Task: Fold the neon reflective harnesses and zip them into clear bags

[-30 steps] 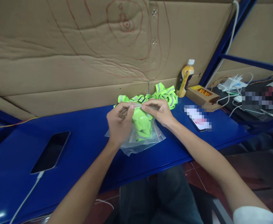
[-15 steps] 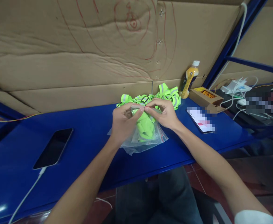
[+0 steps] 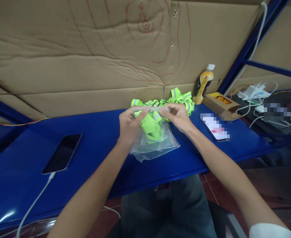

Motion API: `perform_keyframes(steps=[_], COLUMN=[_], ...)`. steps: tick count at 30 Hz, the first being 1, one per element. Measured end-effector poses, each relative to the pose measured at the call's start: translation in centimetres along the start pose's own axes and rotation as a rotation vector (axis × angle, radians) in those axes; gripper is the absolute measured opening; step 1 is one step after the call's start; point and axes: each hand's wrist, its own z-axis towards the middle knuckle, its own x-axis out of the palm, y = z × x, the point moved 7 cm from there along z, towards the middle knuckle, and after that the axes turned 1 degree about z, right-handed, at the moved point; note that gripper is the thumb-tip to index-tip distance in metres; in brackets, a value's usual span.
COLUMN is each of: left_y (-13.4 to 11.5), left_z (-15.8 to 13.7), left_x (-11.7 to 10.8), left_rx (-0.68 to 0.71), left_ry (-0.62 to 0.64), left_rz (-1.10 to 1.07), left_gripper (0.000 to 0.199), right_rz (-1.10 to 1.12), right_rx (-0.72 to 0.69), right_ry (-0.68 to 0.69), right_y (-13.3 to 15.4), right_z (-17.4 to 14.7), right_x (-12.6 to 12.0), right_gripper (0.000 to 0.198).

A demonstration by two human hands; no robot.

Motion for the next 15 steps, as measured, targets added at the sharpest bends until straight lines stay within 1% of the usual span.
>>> perform_keyframes(steps=[1, 4, 6, 9, 12, 15], left_y=[0.1, 0.0, -0.2, -0.6, -0.8, -1.1], left_z=[0.1, 0.4, 0.5, 0.5, 0.4, 0.4], left_x=[-0.1, 0.1, 0.1, -0.4, -0.7, -1.2], left_rx=[-0.017, -0.063, -0.054, -0.011, 0.022, 0.038], left_ry=[-0.002, 0.054, 0.057, -0.017, -0.066, -0.122], left_rz=[-0.02, -0.058, -0.081, -0.076, -0.039, -0.05], left_gripper=[0.021, 0.025, 0.025, 0.022, 0.018, 0.02], right_rz=[0.005, 0.026, 0.085, 0.176, 0.215, 0.302], right_rx=[0.009, 0.007, 0.041, 0.113, 0.144, 0.207], right_ry=[-0.004, -0.03, -0.032, -0.039, -0.057, -0.04], right_y=[-0.2, -0.3, -0.5, -0.9, -1.1, -1.4], right_z=[0.0, 0.1, 0.1, 0.0, -0.1, -0.3], right_x=[-0.1, -0.3, -0.2, 0.0, 0.2, 0.5], right_gripper=[0.045, 0.045, 0.043, 0.041, 0.038, 0.037])
